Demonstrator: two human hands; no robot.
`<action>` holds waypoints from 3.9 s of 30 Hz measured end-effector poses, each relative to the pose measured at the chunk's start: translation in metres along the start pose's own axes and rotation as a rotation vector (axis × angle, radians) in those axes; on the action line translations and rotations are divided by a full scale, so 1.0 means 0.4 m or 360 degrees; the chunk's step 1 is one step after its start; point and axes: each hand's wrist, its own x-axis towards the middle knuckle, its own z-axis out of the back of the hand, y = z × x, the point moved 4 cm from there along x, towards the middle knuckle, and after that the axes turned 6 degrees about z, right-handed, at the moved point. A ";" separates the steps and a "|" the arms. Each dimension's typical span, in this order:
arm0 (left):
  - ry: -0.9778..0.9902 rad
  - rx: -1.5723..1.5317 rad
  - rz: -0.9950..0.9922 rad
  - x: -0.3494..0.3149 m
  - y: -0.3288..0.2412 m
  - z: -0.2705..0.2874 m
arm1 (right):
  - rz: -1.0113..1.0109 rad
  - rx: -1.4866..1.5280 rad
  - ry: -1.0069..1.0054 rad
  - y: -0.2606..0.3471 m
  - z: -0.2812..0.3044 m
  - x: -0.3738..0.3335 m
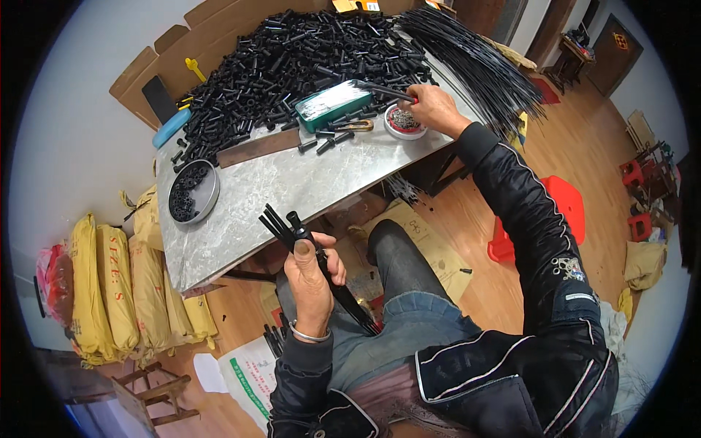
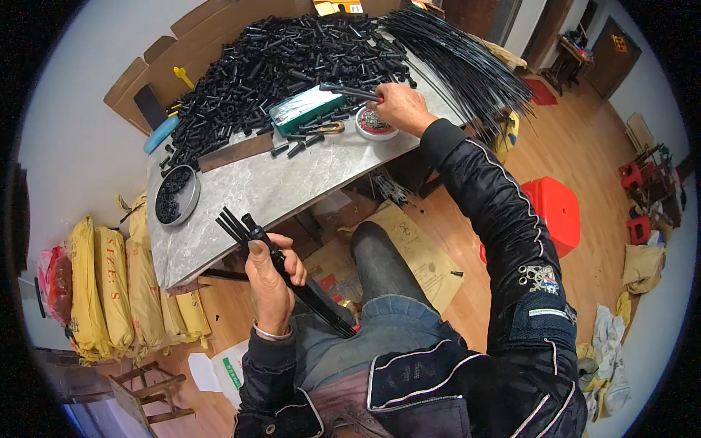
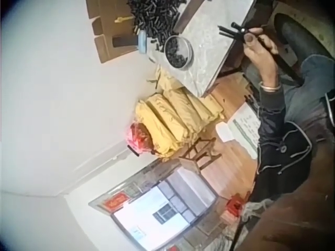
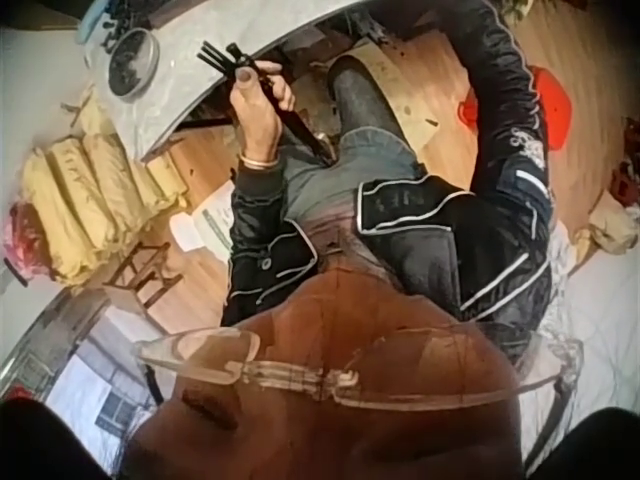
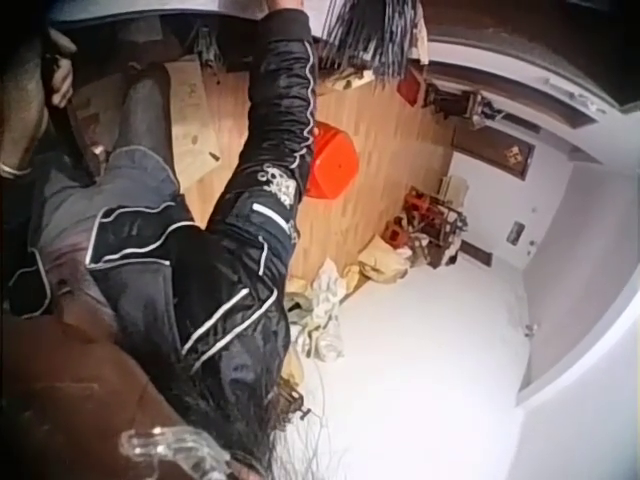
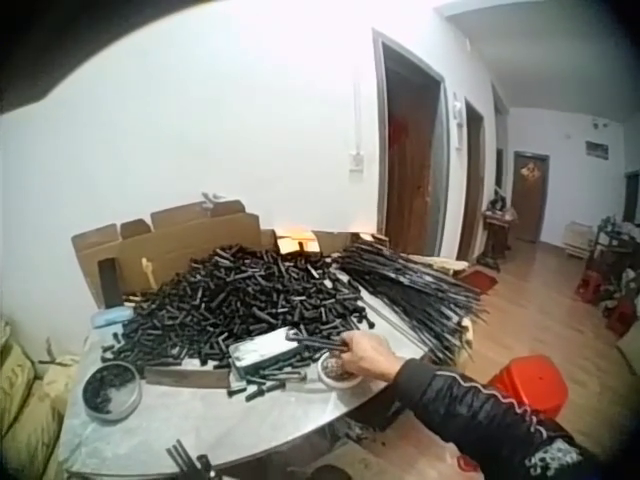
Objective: Assembling components onto wire harnesses and using pliers to secure parts.
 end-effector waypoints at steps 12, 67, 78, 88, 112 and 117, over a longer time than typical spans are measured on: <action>-0.0222 0.0077 -0.0235 -0.052 -0.020 0.004 | -0.0051 0.1956 0.0826 0.278 -0.053 -0.288; 0.0034 -0.0030 0.0007 -0.047 -0.030 0.044 | -0.0102 0.1818 0.1981 0.425 0.034 -0.545; -0.0049 0.0133 -0.0021 -0.059 -0.035 0.004 | -0.0455 0.1593 0.2181 0.440 0.082 -0.540; 0.0095 -0.0068 0.0080 -0.040 -0.026 0.016 | -0.0460 0.1624 0.2248 0.427 0.118 -0.514; -0.0530 0.0039 -0.0077 0.056 0.019 0.057 | 0.0748 -0.0095 0.0260 0.390 -0.174 -0.164; 0.0051 0.0114 -0.0161 0.010 -0.047 -0.033 | 0.0768 -0.0045 -0.0046 0.417 -0.193 -0.150</action>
